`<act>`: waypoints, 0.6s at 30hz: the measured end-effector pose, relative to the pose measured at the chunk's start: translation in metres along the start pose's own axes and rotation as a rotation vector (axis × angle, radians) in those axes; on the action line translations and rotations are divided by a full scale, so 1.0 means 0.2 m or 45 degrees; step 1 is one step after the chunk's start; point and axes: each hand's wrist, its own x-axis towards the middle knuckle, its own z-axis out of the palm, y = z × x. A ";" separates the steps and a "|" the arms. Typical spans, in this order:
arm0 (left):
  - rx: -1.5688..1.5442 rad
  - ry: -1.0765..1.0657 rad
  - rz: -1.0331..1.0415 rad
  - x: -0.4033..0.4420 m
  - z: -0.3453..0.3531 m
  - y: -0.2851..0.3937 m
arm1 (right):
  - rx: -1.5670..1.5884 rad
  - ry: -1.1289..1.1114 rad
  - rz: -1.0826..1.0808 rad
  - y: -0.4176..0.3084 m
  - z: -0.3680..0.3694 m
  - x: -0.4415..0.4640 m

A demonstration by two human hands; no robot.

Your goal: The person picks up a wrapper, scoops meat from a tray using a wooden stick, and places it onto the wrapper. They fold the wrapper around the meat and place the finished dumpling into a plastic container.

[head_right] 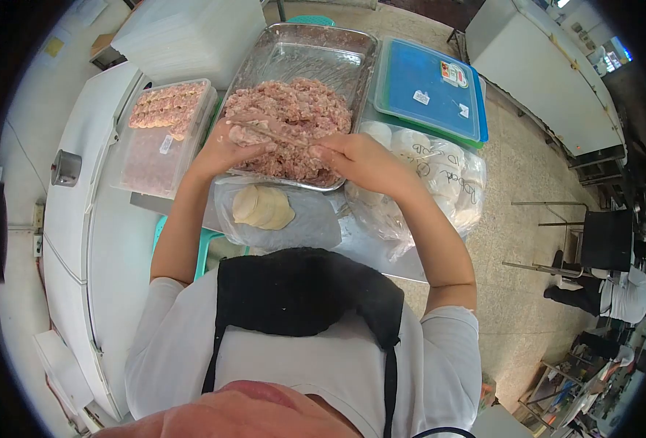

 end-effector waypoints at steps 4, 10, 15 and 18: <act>0.094 -0.212 -0.062 0.00 -0.05 0.01 | 0.019 -0.080 -0.059 0.10 0.06 0.05; 0.232 -0.196 -0.192 -0.03 0.02 -0.07 | -0.193 -0.018 -0.204 0.28 0.05 0.14; -0.566 0.110 -0.610 -0.05 0.11 -0.38 | -0.745 0.460 -0.315 0.07 0.18 0.07; -0.386 -0.009 -0.619 -0.07 0.11 -0.32 | -0.679 0.320 -0.228 0.23 0.24 0.10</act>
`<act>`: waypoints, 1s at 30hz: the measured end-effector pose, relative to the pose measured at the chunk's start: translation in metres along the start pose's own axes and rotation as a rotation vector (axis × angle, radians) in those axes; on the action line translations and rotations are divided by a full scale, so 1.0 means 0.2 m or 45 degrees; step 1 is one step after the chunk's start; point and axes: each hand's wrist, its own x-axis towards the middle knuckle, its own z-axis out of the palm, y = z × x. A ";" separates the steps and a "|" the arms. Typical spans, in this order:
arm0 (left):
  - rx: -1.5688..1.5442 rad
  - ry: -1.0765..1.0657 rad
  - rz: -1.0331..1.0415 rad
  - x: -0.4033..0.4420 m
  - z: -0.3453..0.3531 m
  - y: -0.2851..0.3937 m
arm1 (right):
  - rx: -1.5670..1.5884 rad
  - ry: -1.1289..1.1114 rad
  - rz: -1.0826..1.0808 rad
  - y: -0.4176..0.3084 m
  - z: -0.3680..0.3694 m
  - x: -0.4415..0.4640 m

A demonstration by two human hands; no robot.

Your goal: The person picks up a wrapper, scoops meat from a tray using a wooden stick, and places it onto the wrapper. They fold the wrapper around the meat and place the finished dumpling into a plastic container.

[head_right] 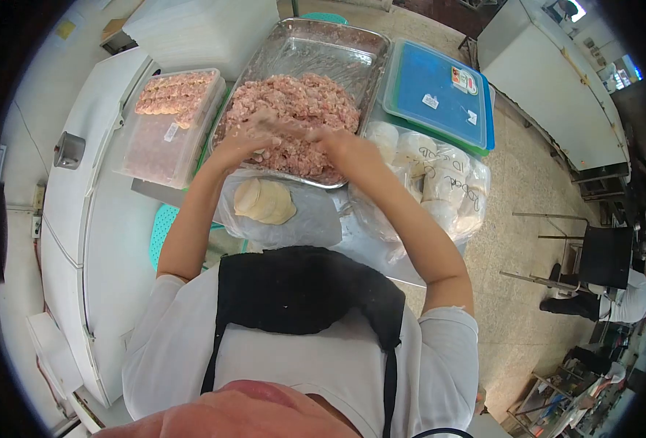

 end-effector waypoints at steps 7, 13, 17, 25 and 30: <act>0.168 0.120 0.419 -0.21 0.02 0.33 | 0.339 -0.009 0.264 0.11 -0.29 -0.07; 0.544 -0.304 0.873 -0.10 -0.02 0.33 | 0.651 -0.096 -0.004 -0.06 -0.14 -0.08; 0.698 -0.052 0.767 -0.09 0.01 0.25 | 0.447 -0.172 0.057 -0.07 -0.28 -0.04; 0.514 -0.111 0.280 -0.14 -0.07 0.27 | -0.437 -0.155 0.436 0.00 -0.06 -0.12; 0.445 -0.167 0.831 -0.16 -0.19 0.19 | 0.011 -0.025 0.503 -0.14 -0.22 -0.18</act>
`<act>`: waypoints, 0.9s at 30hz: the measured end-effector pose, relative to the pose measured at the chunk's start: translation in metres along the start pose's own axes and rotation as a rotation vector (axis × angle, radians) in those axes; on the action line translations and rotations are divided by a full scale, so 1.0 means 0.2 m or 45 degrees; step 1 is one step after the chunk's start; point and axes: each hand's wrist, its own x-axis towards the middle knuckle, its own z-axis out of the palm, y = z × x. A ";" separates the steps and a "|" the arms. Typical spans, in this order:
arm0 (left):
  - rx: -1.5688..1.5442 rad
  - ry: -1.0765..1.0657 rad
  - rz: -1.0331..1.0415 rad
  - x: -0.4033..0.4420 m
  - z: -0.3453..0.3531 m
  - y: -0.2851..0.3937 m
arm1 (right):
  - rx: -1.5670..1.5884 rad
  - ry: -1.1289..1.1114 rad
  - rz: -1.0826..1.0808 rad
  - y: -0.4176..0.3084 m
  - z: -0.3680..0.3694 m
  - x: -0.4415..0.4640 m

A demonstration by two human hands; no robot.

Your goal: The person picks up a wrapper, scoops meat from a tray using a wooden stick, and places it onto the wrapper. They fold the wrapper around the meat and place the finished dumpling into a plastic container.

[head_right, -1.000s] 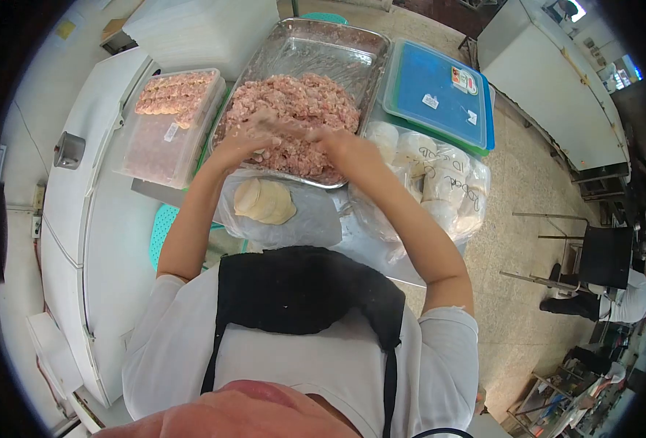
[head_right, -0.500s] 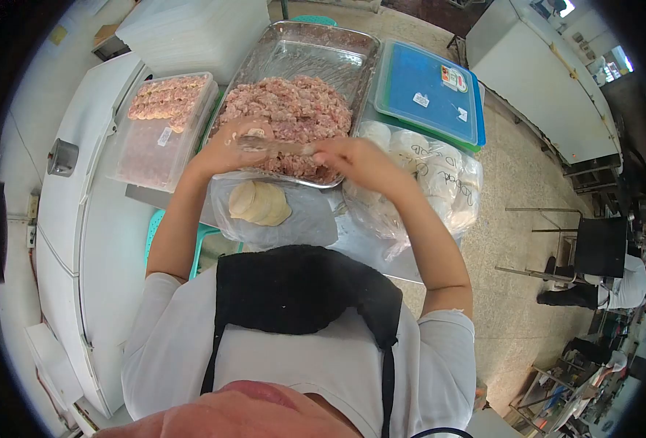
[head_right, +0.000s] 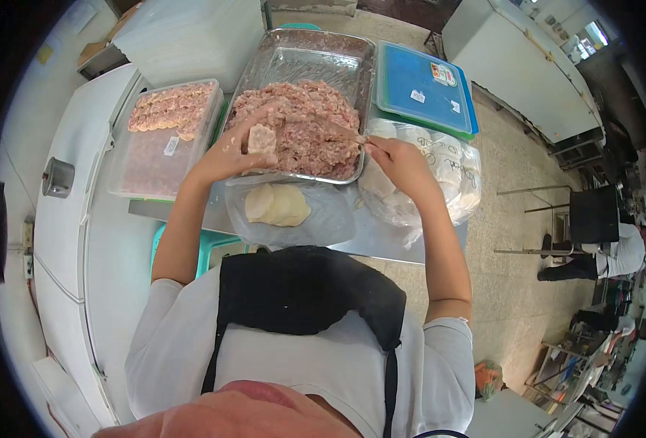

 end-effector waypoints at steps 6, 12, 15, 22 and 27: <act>-0.333 -0.294 0.006 -0.13 -0.21 0.04 | 0.419 -0.062 -0.308 -0.52 0.09 0.03; -0.543 -0.369 -0.579 -0.28 -0.44 -0.06 | -0.341 0.416 -0.397 -0.95 0.19 0.06; -0.586 -0.091 -0.452 -0.37 -0.48 -0.16 | -0.318 0.408 -0.366 -1.04 0.20 0.08; -0.138 -0.025 -0.004 -0.48 -0.69 -0.14 | 0.210 0.042 -0.122 -1.17 0.24 0.12; -0.005 -0.121 0.105 -0.52 -0.74 -0.23 | -0.088 0.010 -0.203 -1.25 0.29 0.15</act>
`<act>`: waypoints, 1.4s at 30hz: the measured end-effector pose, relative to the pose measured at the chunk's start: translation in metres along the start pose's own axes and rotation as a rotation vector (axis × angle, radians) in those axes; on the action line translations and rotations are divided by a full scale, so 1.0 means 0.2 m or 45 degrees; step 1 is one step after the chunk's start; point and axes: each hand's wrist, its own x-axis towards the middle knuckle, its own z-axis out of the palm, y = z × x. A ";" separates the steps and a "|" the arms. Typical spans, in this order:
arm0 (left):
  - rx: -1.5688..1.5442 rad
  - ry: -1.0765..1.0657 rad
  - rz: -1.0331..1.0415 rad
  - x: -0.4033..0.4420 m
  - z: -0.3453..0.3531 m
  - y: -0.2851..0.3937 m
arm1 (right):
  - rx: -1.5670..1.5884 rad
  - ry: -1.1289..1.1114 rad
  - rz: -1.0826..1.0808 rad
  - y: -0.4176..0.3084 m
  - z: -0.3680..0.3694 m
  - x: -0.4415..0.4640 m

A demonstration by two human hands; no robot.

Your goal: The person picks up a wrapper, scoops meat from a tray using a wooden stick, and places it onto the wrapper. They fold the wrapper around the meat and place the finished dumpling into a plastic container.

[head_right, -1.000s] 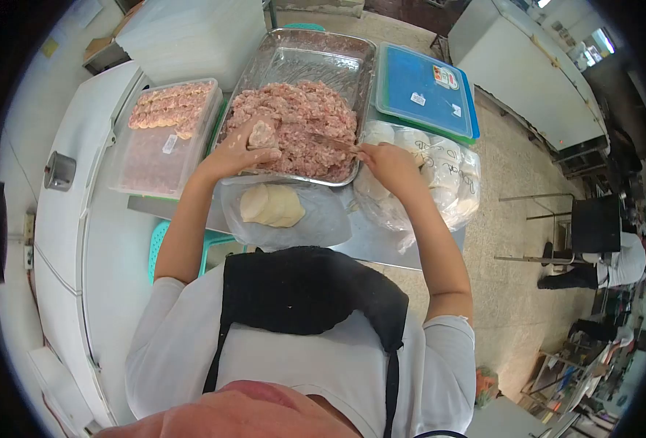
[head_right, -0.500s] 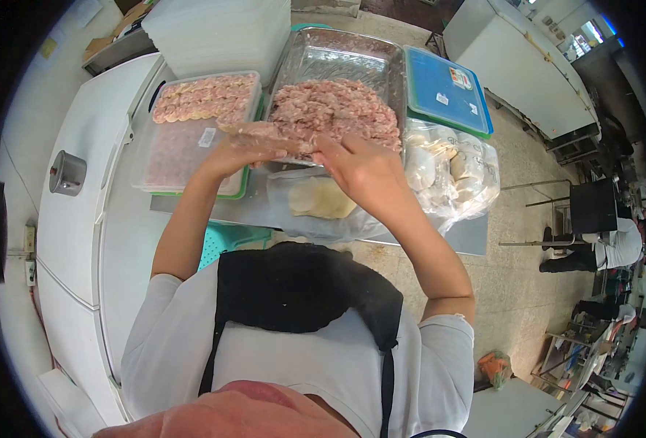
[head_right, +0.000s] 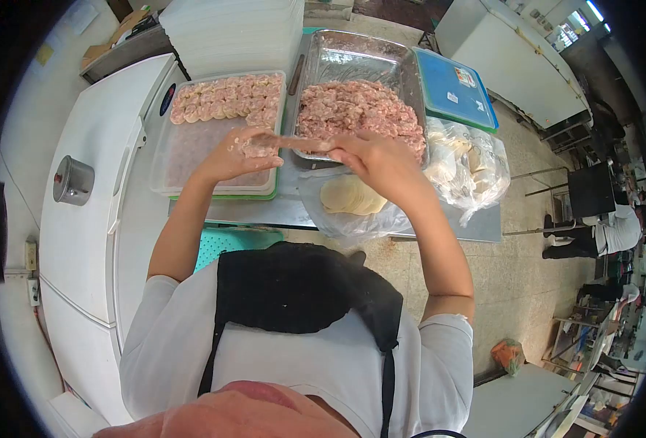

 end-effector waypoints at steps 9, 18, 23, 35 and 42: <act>-0.197 -0.093 -0.541 -0.01 -0.08 -0.09 | 0.072 0.189 -0.056 0.05 0.16 0.03; -0.109 0.221 -0.506 -0.16 -0.18 -0.61 | 0.683 0.333 0.460 0.35 0.21 -0.32; 0.157 0.363 -0.710 -0.05 -0.09 -0.59 | 0.823 0.397 0.631 0.46 0.18 -0.46; 0.777 0.486 -0.782 0.16 0.08 -0.53 | 0.582 0.168 0.614 0.77 0.12 -0.42; 0.909 0.349 -0.716 0.16 0.18 -0.27 | -0.378 -0.297 0.237 1.10 -0.09 -0.21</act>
